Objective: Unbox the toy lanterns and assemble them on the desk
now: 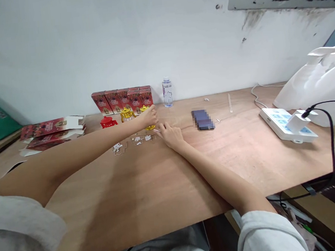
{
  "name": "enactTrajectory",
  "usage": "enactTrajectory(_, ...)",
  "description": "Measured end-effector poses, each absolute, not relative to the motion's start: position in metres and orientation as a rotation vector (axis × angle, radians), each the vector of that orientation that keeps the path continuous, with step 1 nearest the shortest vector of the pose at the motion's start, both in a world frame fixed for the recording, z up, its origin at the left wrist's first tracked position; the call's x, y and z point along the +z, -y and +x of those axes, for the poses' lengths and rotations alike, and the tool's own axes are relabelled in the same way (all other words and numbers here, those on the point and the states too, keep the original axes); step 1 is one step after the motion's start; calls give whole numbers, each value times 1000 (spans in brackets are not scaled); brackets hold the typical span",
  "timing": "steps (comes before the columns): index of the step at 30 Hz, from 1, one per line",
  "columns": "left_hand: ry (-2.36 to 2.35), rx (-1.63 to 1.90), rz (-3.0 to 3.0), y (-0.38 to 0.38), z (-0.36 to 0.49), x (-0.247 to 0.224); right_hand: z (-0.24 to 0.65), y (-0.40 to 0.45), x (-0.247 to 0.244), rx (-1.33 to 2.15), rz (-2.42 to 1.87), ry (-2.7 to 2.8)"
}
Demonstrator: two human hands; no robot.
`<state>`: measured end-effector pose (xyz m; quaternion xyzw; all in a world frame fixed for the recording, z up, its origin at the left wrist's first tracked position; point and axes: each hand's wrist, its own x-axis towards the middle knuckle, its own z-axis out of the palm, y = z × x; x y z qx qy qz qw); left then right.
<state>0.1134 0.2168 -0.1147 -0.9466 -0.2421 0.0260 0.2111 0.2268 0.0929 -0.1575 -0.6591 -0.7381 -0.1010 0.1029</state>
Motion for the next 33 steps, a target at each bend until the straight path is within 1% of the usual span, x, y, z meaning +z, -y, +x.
enactTrajectory(7,805,279,-2609,-214,121,-103,228,-93,-154,-215,-2101,2013)
enactTrajectory(12,822,318,-2657,-205,121,-68,232,-96,-157,-146,-2139,1958)
enactTrajectory(14,824,248,-2678,-204,110,-48,234,-97,-157,-126,-2137,1939)
enactTrajectory(16,879,101,-2647,-205,88,-32,236,-97,-157,-113,-2146,1920)
enactTrajectory(19,1044,-148,-2560,-204,41,-25,237,-96,-158,-101,-2165,1885)
enactTrajectory(22,1167,-467,-2523,-184,-9,-45,240,-96,-160,-164,-2151,1846)
enactTrajectory(25,1044,-702,-2607,-140,-43,-79,245,-104,-157,-331,-2040,1793)
enactTrajectory(26,963,-696,-2673,-123,-49,-91,247,-111,-152,-381,-1980,1769)
enactTrajectory(29,768,-532,-2927,-81,-49,-120,246,-141,-125,-487,-1762,1787)
enactTrajectory(31,768,-464,-3060,-67,-41,-135,237,-167,-99,-555,-1645,1916)
enactTrajectory(33,831,-383,-3169,-62,-31,-148,222,-196,-75,-592,-1613,2139)
